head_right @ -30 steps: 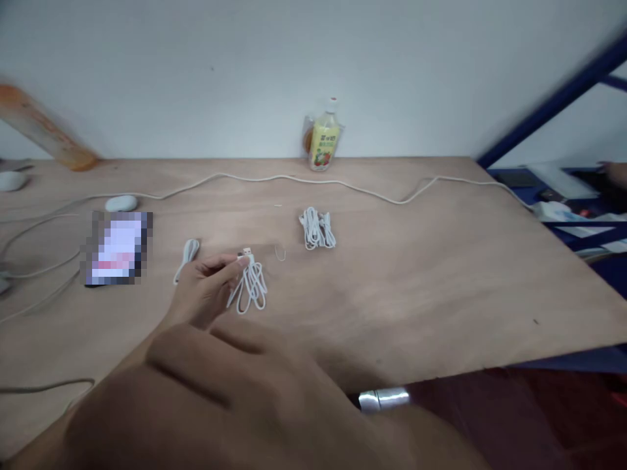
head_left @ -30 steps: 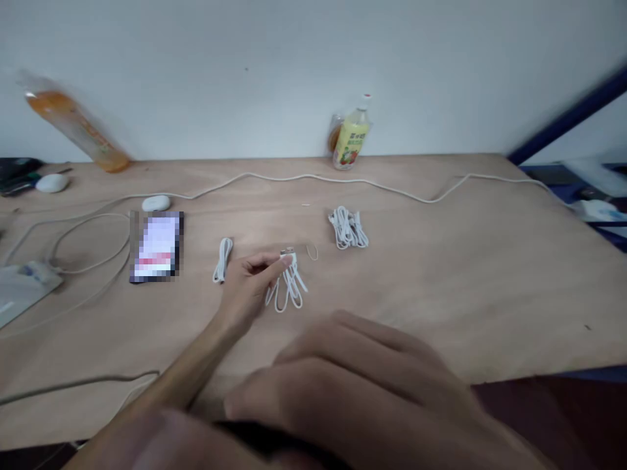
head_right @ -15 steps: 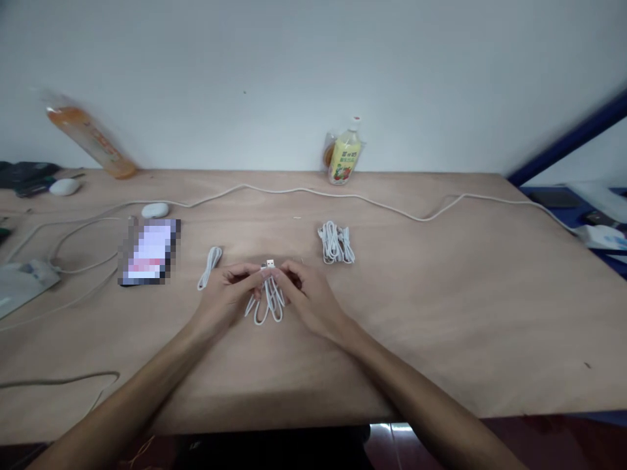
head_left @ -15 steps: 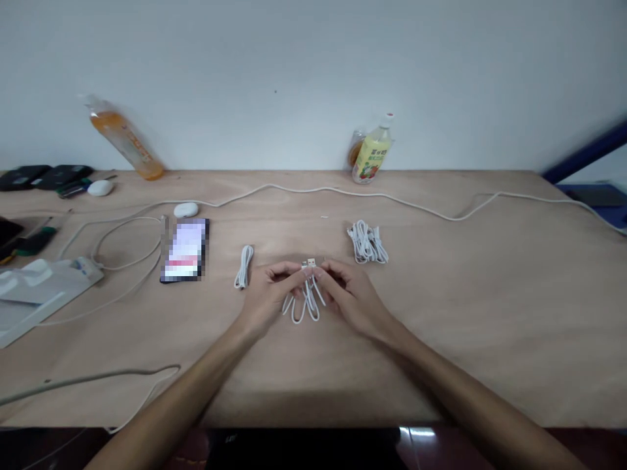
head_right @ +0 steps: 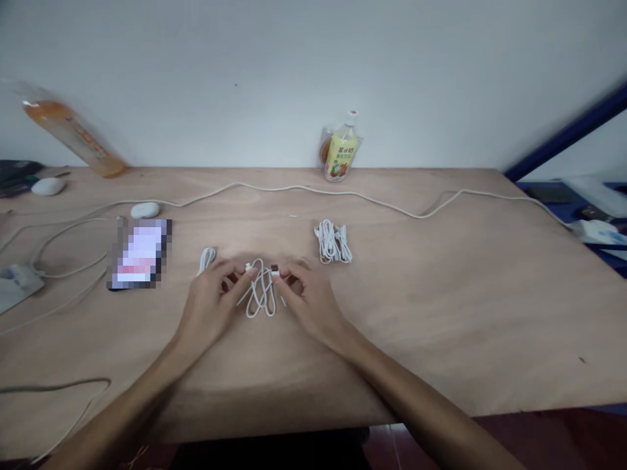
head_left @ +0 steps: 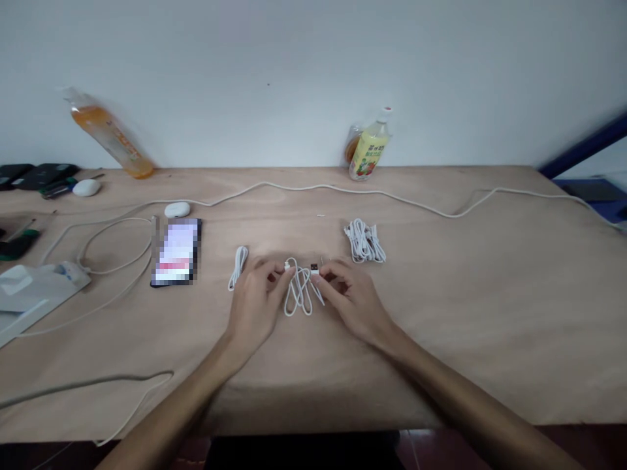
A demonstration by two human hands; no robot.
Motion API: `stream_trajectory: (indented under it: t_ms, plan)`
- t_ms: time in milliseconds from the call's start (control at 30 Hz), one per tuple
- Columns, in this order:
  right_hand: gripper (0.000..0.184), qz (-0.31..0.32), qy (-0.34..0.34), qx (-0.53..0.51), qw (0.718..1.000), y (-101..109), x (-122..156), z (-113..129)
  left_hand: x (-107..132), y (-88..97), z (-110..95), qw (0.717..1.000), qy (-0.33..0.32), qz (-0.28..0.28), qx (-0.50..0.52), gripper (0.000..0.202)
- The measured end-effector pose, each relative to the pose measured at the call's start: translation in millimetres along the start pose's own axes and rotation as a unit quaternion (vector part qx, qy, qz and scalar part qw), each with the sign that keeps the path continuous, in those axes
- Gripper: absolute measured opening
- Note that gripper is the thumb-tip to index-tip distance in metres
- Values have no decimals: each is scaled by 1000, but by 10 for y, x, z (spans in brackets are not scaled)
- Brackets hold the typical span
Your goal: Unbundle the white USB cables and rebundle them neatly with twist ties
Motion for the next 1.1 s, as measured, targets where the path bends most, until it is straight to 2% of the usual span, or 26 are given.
stream_trajectory:
  t_ms: [67,167,233,367,500,600,733,967,1100]
  plan:
    - [19,-4,-2,12,1000,-6,44,9,36,6,4,998,-21,-13,-63,28]
    - [20,3,-26,-20,999,-41,86,0,69,-20,16,996,-25,2,-89,30]
    - [22,10,-48,-52,997,-61,92,-21,73,-45,27,997,-22,22,-65,31]
    - [22,49,-84,-122,988,-90,71,-77,72,-85,69,997,20,58,52,32]
    - [23,62,-99,-161,980,-98,44,-133,79,-126,79,982,75,83,152,33]
    - [25,66,-109,-186,974,-116,37,-164,75,-167,45,969,87,110,203,32]
    - [28,79,-121,-226,963,-153,47,-175,56,-194,19,964,76,126,220,34]
    - [26,76,-124,-219,965,-153,47,-151,18,-154,-25,965,65,105,231,37]
    - [32,102,-117,-233,960,-172,39,-137,16,-131,-87,962,55,98,251,36]
Point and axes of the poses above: each hand's wrist, its own x-axis away from the middle knuckle, its own y-axis out of the back of the hand, z = x × y, the point moved 4 cm from there along -x, towards the middle knuckle, and after that the axes turned 2 degrees about -y, right-handed, at the moved point
